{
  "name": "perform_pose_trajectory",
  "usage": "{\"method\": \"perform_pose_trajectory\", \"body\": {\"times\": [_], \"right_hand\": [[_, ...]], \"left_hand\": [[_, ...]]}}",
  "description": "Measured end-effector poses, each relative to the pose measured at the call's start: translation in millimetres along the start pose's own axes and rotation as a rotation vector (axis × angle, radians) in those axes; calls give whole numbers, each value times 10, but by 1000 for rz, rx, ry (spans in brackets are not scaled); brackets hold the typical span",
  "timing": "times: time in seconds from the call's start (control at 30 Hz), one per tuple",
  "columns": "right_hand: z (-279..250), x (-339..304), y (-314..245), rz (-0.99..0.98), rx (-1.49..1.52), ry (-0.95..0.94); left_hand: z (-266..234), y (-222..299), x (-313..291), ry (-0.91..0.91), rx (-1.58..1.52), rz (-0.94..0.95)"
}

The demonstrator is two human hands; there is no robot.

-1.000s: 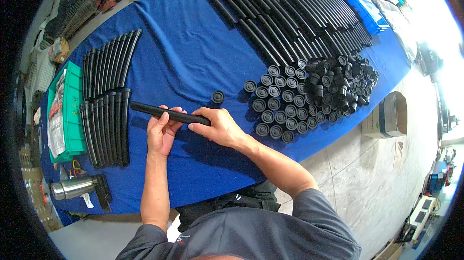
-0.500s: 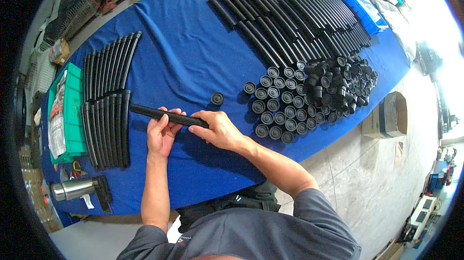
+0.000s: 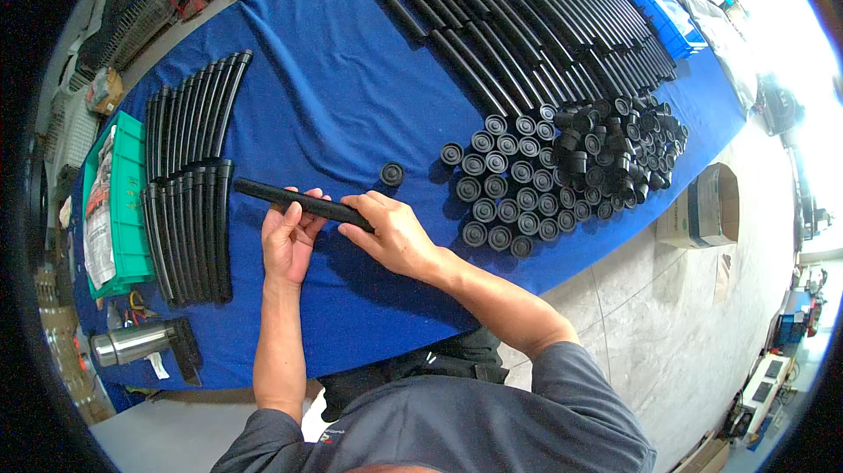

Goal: The person attaches a rubber cap onto the end of a rod by hand and places the rod onto the table.

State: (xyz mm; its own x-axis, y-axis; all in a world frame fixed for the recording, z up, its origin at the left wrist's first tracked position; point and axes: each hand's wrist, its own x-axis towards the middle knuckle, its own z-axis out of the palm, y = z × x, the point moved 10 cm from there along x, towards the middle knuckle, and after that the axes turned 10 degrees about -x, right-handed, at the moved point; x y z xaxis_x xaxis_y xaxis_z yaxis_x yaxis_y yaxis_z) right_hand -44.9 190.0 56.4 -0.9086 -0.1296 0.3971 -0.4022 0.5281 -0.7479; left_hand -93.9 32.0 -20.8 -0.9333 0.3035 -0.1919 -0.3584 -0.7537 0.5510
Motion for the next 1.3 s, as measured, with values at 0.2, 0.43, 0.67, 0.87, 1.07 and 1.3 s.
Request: {"method": "perform_pose_trajectory", "body": {"times": [0.2, 0.43, 0.67, 0.87, 1.07, 1.3], "right_hand": [[7, 11, -37, 64, -62, -68], [58, -2, 123, 160, 6, -122], [224, -125, 277, 654, 269, -425], [22, 30, 60, 80, 40, -109], [8, 15, 30, 69, -55, -87], [245, -129, 363, 580, 250, -379]], "left_hand": [[3, 29, -14, 1, -43, 27], [71, 13, -9, -30, -10, 13], [11, 15, -7, -62, -7, 4], [46, -5, 12, -55, -3, -6], [-9, -26, 17, -22, 4, -30], [43, -1, -3, -45, 16, -15]]}}
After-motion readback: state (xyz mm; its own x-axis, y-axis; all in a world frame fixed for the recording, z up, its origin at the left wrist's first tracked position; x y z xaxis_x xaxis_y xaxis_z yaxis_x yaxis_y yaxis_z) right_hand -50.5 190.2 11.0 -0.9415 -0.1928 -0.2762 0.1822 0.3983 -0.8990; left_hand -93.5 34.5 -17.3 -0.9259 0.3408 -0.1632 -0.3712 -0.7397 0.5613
